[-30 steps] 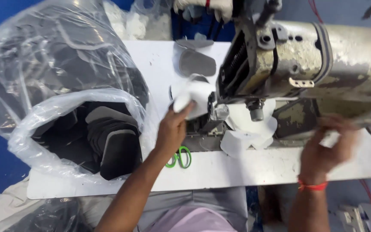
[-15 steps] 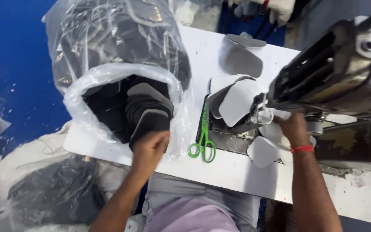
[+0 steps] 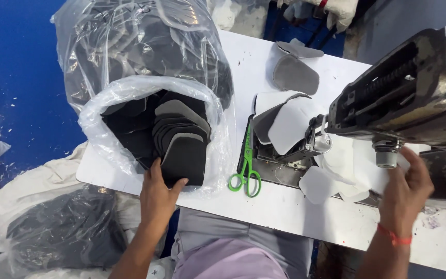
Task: Aligning shoe upper components together at a workstation.
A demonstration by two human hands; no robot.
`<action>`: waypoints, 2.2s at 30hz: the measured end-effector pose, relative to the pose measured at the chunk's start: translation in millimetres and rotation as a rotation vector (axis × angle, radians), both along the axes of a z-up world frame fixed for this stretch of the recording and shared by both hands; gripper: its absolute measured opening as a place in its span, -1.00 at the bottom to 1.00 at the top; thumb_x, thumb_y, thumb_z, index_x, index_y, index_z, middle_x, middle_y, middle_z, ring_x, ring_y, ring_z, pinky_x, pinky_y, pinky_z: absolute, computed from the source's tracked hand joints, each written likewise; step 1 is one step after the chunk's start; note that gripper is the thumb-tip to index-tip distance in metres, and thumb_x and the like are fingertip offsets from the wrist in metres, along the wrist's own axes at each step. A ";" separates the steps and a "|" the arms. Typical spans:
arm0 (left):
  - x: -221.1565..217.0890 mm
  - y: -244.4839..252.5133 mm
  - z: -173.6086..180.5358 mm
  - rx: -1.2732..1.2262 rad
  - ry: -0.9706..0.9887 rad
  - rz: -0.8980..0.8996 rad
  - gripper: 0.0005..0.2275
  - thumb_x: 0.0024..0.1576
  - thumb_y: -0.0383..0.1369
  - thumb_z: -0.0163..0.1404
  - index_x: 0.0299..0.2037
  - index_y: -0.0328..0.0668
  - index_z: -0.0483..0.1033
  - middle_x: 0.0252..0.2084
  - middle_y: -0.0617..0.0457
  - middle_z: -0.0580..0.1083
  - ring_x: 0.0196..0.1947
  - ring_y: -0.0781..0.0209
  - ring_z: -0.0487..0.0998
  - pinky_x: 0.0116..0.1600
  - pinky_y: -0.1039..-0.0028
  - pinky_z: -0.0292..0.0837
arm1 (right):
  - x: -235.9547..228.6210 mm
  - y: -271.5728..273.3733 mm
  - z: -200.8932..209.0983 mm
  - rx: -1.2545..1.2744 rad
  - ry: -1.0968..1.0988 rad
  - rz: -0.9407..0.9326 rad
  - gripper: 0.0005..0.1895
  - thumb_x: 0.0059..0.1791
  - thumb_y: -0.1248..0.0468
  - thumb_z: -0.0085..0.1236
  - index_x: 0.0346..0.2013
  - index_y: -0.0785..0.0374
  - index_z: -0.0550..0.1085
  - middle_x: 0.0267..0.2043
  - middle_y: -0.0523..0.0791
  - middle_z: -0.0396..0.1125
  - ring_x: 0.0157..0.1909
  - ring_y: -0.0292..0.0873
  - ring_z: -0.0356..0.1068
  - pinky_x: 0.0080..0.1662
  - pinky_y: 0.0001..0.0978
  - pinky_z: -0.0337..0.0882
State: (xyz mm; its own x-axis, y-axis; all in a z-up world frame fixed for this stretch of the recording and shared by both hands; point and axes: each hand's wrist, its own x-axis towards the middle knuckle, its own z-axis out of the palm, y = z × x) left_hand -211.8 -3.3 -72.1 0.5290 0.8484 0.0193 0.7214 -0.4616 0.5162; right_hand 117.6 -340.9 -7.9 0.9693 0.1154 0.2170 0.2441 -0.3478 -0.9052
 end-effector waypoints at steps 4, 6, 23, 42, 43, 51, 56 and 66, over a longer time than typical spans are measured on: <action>-8.0 15.4 -20.6 -0.298 -0.115 0.103 -0.27 -0.06 -0.18 0.35 0.28 -0.27 0.28 0.04 -0.32 0.46 0.02 -0.22 0.53 0.07 0.13 0.46 | -17.6 -19.4 -7.5 0.121 0.014 0.059 -0.73 0.16 0.48 0.04 0.15 0.46 0.49 -0.11 -0.07 0.44 -0.17 -0.35 0.38 -0.12 -0.59 0.32; -7.8 22.1 -22.9 -0.305 -0.107 0.112 -0.32 -0.06 -0.18 0.36 0.25 -0.23 0.35 0.03 -0.32 0.49 0.03 -0.21 0.53 0.08 0.14 0.46 | -26.4 -23.0 -3.5 0.148 0.002 0.083 -0.76 0.19 0.48 0.04 0.16 0.49 0.49 -0.05 -0.05 0.46 -0.07 -0.34 0.43 0.00 -0.60 0.39; 2.8 35.5 12.3 -0.219 -0.462 -0.011 -0.82 0.12 -0.42 0.20 -0.12 -0.27 0.56 -0.24 0.00 0.59 -0.29 0.19 0.57 -0.18 0.46 0.45 | -52.9 -59.8 -3.7 0.097 0.018 -0.012 -0.83 0.26 0.43 0.12 0.12 0.48 0.53 -0.09 -0.05 0.46 -0.09 -0.34 0.42 0.03 -0.58 0.41; 62.6 93.6 44.6 0.510 -0.156 -0.714 -0.64 0.10 -0.64 0.05 0.06 -0.03 0.65 -0.09 0.05 0.55 -0.21 0.10 0.60 -0.10 0.37 0.54 | -74.7 -42.8 23.7 0.079 0.194 -0.068 -0.76 0.13 0.46 0.11 0.10 0.39 0.54 -0.11 -0.06 0.44 -0.12 -0.34 0.40 -0.09 -0.59 0.36; 63.7 91.0 49.3 0.312 -0.335 -0.575 -0.69 0.19 -0.61 0.05 0.10 -0.07 0.61 -0.06 0.06 0.55 -0.12 0.17 0.62 -0.04 0.44 0.56 | -74.8 -40.4 23.4 0.072 0.221 -0.048 -0.76 0.13 0.44 0.12 0.10 0.38 0.55 -0.10 -0.06 0.45 -0.12 -0.33 0.40 -0.10 -0.57 0.35; 79.1 6.6 111.8 -0.748 -0.495 -0.684 -0.72 0.07 -0.48 0.20 -0.01 -0.07 0.54 -0.10 0.09 0.60 -0.10 0.41 0.60 0.01 0.54 0.51 | -112.4 14.8 27.3 -0.292 -0.179 0.455 -0.84 0.03 0.33 0.20 -0.13 0.30 0.62 0.02 -0.01 0.54 0.09 -0.18 0.44 0.13 -0.39 0.37; 108.6 -46.1 106.1 -0.585 -0.448 -1.079 -0.84 0.12 -0.42 0.23 -0.10 -0.11 0.70 -0.18 0.07 0.67 -0.14 0.36 0.61 0.00 0.53 0.53 | -139.5 52.2 30.8 -0.298 0.079 0.749 -0.59 -0.10 0.20 0.37 -0.01 0.32 0.61 -0.17 -0.08 0.48 -0.28 -0.35 0.48 -0.47 -0.53 0.42; 108.9 -93.9 27.4 -1.322 -0.800 -0.488 -0.70 0.30 -0.40 0.03 0.18 -0.42 0.54 0.03 -0.01 0.60 -0.01 0.32 0.57 0.15 0.51 0.49 | -139.5 21.2 -12.3 0.106 0.328 0.470 -0.83 0.05 0.35 0.23 -0.32 0.47 0.59 -0.20 -0.11 0.49 -0.23 -0.38 0.37 -0.22 -0.56 0.38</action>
